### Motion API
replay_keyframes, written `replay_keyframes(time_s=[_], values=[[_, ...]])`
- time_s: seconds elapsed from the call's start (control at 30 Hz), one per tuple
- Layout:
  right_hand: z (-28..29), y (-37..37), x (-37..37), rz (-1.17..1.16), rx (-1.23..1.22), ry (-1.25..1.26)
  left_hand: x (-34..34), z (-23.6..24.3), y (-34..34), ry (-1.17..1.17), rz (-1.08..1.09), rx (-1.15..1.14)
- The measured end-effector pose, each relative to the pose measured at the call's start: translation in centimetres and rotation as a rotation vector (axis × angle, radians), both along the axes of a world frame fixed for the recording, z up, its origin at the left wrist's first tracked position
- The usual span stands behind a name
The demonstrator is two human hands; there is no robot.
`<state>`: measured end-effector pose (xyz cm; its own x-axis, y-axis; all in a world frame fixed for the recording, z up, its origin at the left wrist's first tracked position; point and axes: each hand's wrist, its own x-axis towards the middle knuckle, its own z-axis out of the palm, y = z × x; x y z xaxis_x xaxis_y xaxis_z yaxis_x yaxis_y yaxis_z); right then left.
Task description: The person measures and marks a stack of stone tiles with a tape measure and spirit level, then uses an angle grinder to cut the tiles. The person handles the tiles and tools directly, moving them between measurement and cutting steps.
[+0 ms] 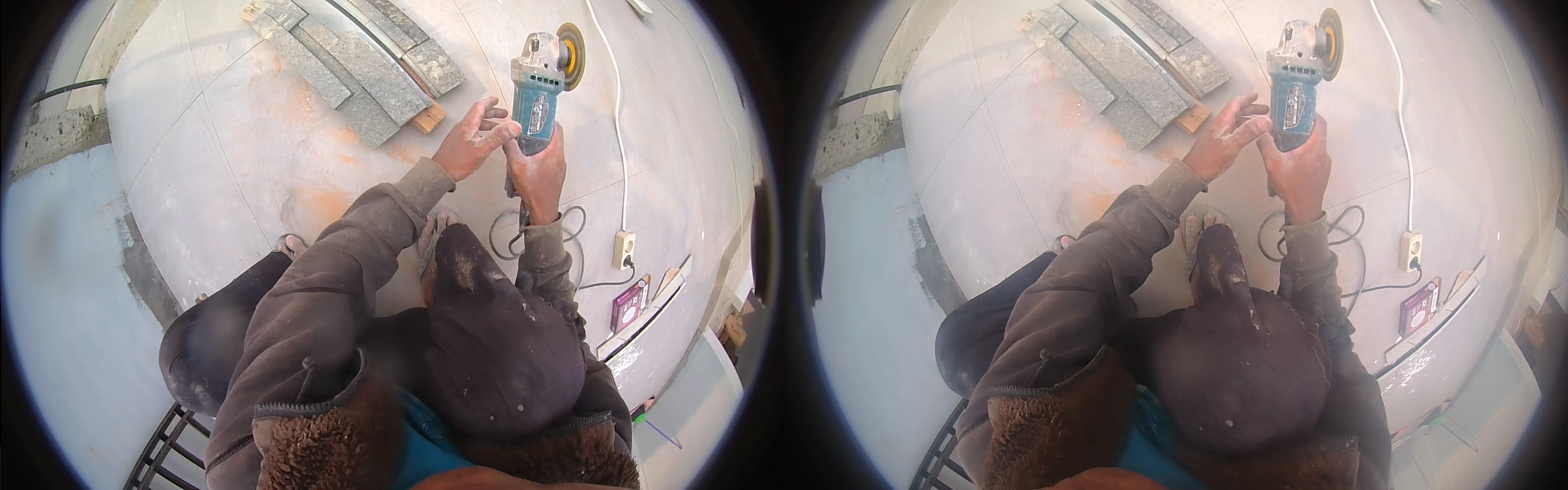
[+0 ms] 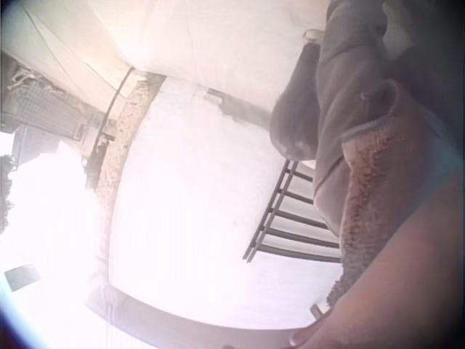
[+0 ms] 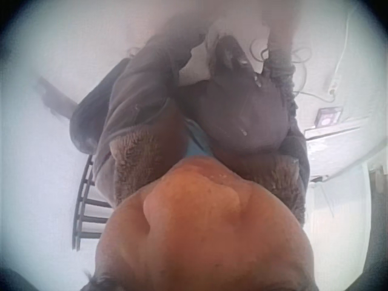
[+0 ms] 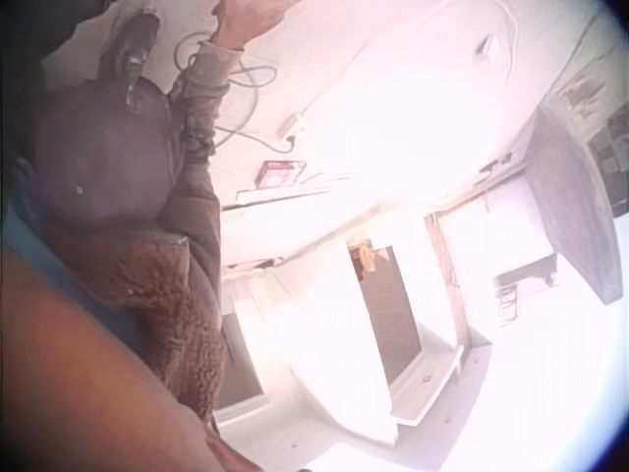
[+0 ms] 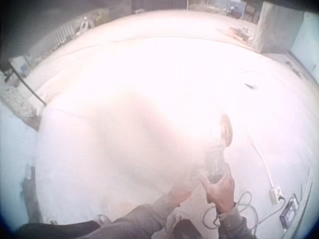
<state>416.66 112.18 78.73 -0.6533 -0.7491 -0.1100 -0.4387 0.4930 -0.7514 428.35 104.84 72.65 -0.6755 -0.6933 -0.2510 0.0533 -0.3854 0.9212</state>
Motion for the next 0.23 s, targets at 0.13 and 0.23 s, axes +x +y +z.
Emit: replay_keyframes(time_s=[0.13,0.23], values=[[0.0,1.8,0.0,0.032,0.032,0.063,-3.3,0.6,0.0,0.078,-0.071,0.065],[-2.1,2.6,-2.1,0.188,-0.210,-0.343,-3.5,0.0,0.9,0.023,-0.046,-0.051]])
